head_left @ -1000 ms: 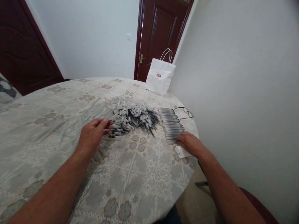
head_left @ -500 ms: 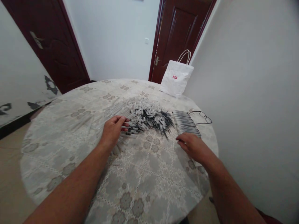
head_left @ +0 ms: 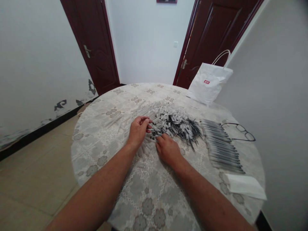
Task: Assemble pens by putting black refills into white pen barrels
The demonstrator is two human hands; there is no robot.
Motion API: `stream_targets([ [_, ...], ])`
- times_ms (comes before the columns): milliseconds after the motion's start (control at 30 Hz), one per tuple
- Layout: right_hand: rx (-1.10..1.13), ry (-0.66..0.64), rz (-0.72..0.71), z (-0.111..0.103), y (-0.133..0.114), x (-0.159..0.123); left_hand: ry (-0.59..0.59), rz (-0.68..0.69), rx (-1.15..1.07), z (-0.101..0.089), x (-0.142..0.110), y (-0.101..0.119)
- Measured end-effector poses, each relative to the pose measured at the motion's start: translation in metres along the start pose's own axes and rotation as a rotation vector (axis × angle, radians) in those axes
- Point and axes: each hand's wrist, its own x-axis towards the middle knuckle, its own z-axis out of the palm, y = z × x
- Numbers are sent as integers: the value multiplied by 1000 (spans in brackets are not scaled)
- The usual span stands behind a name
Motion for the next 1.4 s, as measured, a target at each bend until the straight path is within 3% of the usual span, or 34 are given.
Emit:
stream_targets([
  [167,-42,20,-28,10,2,2,-27,5,-16,1,-2,-1],
  [500,-17,-32,-148,3,7,-4,-23,1,50,4,-5,3],
  [567,54,40,-107,2,14,-5,-22,12,62,3,-5,4],
  [700,267,318,16,3,30,-5,-29,58,131,3,-7,5],
  [833,429,448,-29,5,36,-3,-197,-33,169,7,-14,6],
  [933,456,415,-137,5,33,-3,-368,-103,164,12,-19,4],
  [1000,416,373,-145,2,33,-4,-415,-126,157,14,-20,3],
  [1067,304,339,-56,-6,39,-5,-397,-134,131,15,-20,1],
  [1233,-112,168,374,-27,70,-10,-298,-150,92,13,-17,-1],
  [1400,-193,-8,479,-30,88,-13,-264,-136,113,13,-17,-1],
])
